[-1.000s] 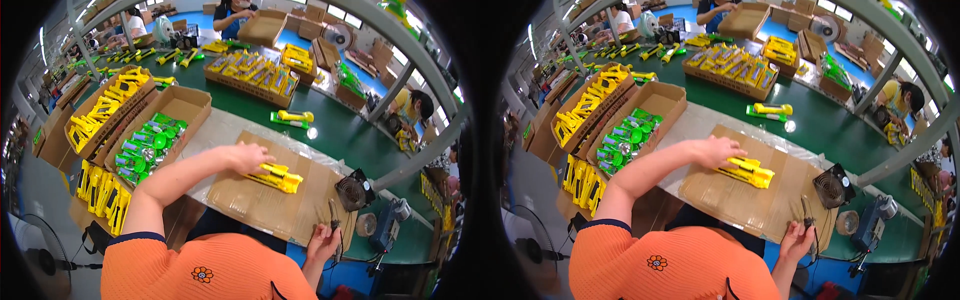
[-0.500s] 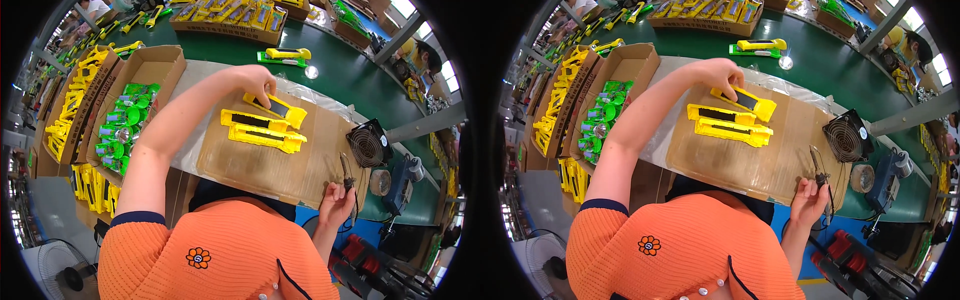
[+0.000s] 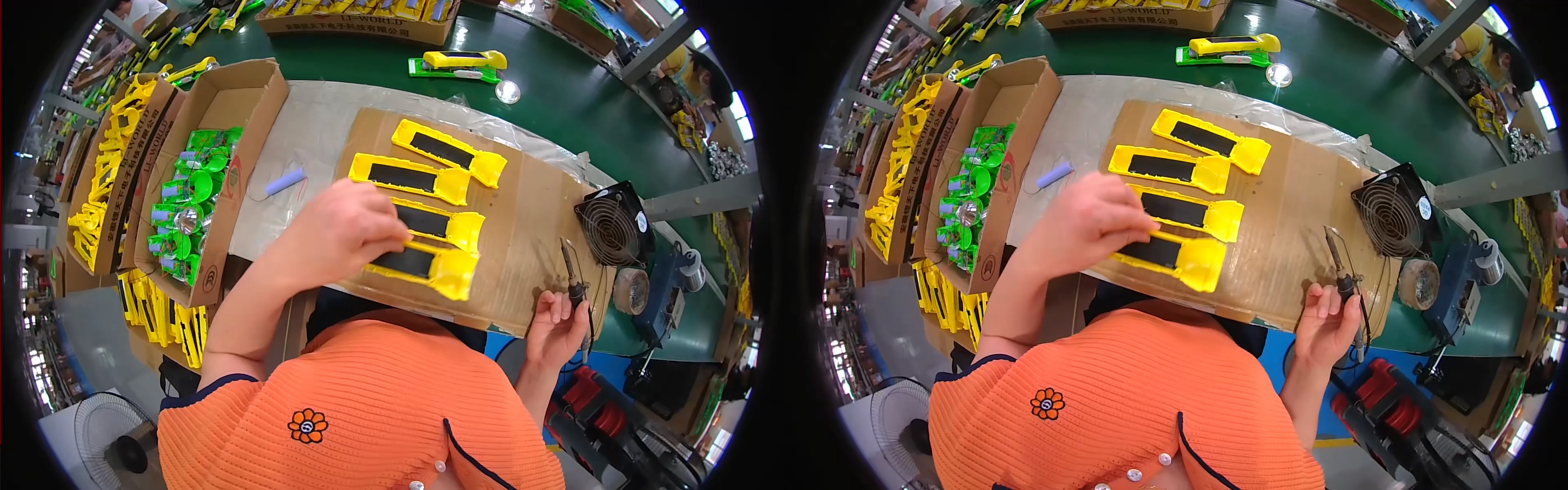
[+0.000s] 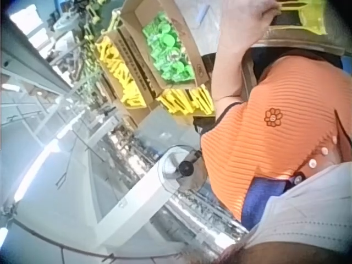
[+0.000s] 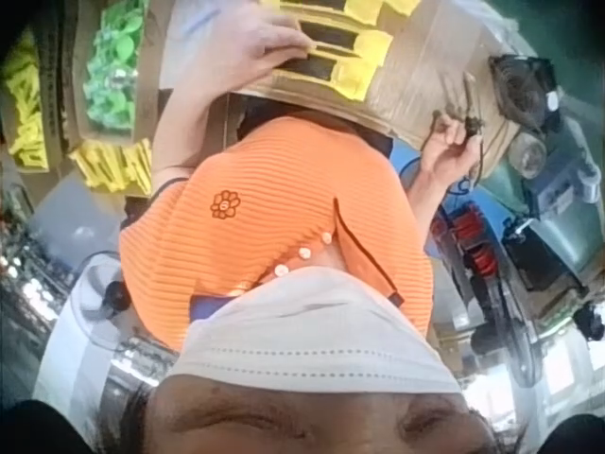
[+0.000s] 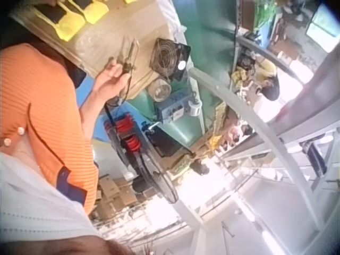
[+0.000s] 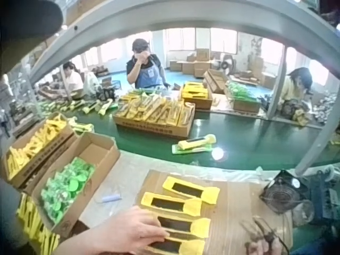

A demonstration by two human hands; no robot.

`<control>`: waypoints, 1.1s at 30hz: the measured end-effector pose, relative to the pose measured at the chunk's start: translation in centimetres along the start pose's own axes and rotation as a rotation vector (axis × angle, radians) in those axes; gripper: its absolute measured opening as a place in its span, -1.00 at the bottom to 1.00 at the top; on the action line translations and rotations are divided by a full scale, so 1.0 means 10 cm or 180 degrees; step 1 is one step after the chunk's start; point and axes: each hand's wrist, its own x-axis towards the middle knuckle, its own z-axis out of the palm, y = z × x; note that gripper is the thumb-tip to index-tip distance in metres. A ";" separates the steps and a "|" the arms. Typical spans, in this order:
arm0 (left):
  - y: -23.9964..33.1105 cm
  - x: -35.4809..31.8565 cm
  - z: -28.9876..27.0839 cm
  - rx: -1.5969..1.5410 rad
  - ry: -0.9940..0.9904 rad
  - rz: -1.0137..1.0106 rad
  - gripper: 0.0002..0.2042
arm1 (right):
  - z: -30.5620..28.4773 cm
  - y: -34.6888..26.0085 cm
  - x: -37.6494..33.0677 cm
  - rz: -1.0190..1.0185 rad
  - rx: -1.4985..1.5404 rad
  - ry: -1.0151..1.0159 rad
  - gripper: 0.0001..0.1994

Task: Soldering components and wires onto circuit boards for the assembly of handheld flashlights.

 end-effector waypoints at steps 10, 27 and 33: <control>0.08 0.03 0.09 0.0780 0.0910 0.0310 -0.88 | -0.12 -0.06 0.01 0.0090 0.0228 -0.0153 -0.67; -1.77 -2.07 -2.00 0.1119 -0.0765 -0.2380 -0.55 | -0.14 -0.06 0.09 -0.0047 -0.0381 -0.0001 -0.78; -1.57 -1.89 -2.24 0.1147 0.0252 -0.1582 -0.62 | -0.10 -0.02 0.02 -0.0037 -0.0197 -0.0120 -0.73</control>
